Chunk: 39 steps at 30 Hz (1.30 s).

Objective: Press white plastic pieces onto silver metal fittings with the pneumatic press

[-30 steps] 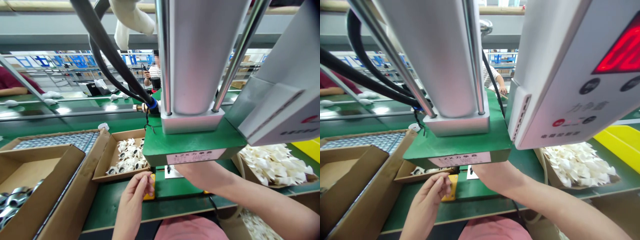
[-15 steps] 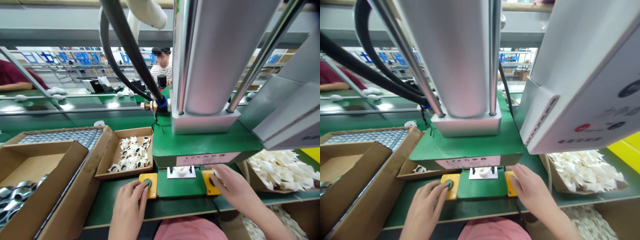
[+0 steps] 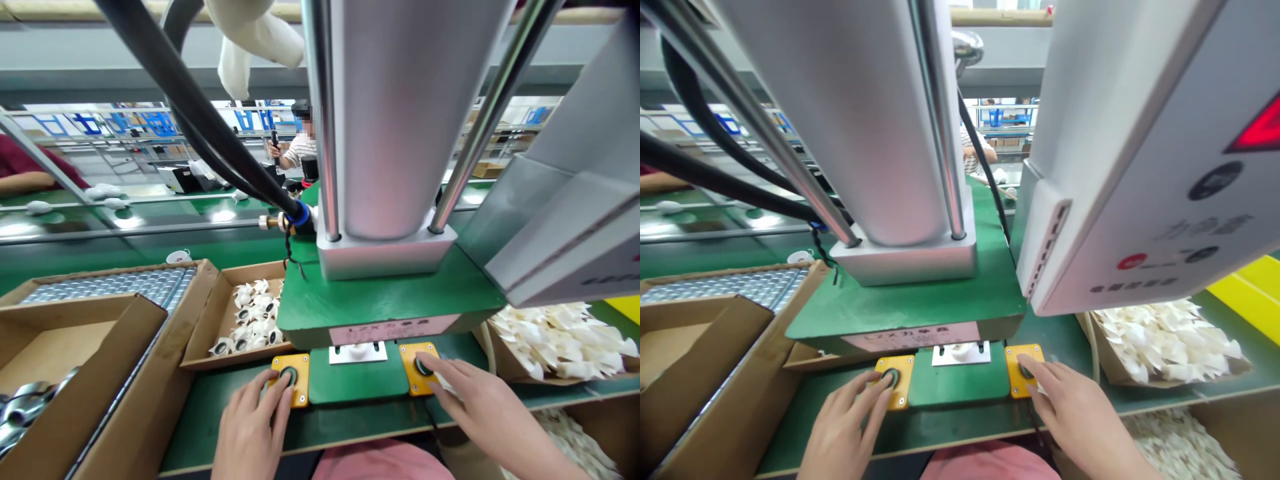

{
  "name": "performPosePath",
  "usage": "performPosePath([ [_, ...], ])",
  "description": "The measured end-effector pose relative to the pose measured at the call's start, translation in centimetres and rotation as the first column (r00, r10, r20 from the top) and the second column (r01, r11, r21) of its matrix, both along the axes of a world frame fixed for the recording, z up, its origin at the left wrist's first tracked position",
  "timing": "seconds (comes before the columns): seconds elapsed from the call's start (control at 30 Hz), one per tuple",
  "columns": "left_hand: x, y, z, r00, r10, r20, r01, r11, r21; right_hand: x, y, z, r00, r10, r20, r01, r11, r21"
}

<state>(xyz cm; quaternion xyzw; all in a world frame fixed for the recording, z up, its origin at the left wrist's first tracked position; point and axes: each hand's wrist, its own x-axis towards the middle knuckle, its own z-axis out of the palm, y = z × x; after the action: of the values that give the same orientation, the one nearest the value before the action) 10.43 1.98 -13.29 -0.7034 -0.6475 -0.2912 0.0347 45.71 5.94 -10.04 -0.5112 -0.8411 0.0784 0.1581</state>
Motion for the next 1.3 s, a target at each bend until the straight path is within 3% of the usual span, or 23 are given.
performPosePath([
  [0.17,-0.2,0.0,-0.1,0.952,0.070,0.299,-0.059,0.997,-0.046,-1.0,0.2,0.9,0.944,-0.084,-0.318,0.023,0.981,-0.191],
  [0.3,0.0,0.6,0.9,0.820,0.184,0.542,-0.145,0.983,-0.115,-4.8,1.8,3.6,0.819,-0.196,-0.540,-0.056,0.908,-0.416],
  [0.43,0.2,1.1,1.7,0.703,0.229,0.673,-0.168,0.973,-0.156,-9.0,4.9,6.3,0.761,-0.086,-0.643,-0.209,0.906,-0.368],
  [0.53,0.1,0.6,1.8,0.663,0.234,0.711,-0.179,0.972,-0.152,-10.5,6.0,6.9,0.758,-0.012,-0.652,-0.298,0.883,-0.363],
  [0.6,-0.3,0.0,1.6,0.645,0.239,0.726,-0.189,0.970,-0.151,-10.8,5.4,6.4,0.766,-0.075,-0.638,-0.330,0.807,-0.490],
  [0.73,-1.3,-1.2,1.2,0.606,0.298,0.738,-0.231,0.953,-0.196,-11.9,3.4,5.7,0.775,-0.220,-0.593,-0.428,0.507,-0.748],
  [0.8,-1.7,-1.5,1.3,0.590,0.315,0.743,-0.249,0.947,-0.204,-14.0,3.2,6.1,0.734,-0.248,-0.632,-0.491,0.449,-0.747],
  [0.93,-2.0,-2.2,2.5,0.623,0.276,0.732,-0.239,0.958,-0.158,-20.3,5.7,7.0,0.598,-0.383,-0.705,-0.520,0.484,-0.704],
  [1.07,-2.5,-3.8,4.7,0.690,0.241,0.682,-0.242,0.965,-0.097,-24.7,9.4,6.2,0.521,-0.435,-0.735,-0.518,0.523,-0.677],
  [1.17,-3.3,-5.8,6.8,0.741,0.262,0.618,-0.291,0.955,-0.056,-25.3,10.9,5.3,0.555,-0.380,-0.740,-0.505,0.553,-0.663],
  [1.3,-5.7,-8.6,10.7,0.799,0.339,0.497,-0.422,0.905,0.061,-23.6,9.8,5.2,0.599,-0.266,-0.755,-0.534,0.569,-0.625],
])
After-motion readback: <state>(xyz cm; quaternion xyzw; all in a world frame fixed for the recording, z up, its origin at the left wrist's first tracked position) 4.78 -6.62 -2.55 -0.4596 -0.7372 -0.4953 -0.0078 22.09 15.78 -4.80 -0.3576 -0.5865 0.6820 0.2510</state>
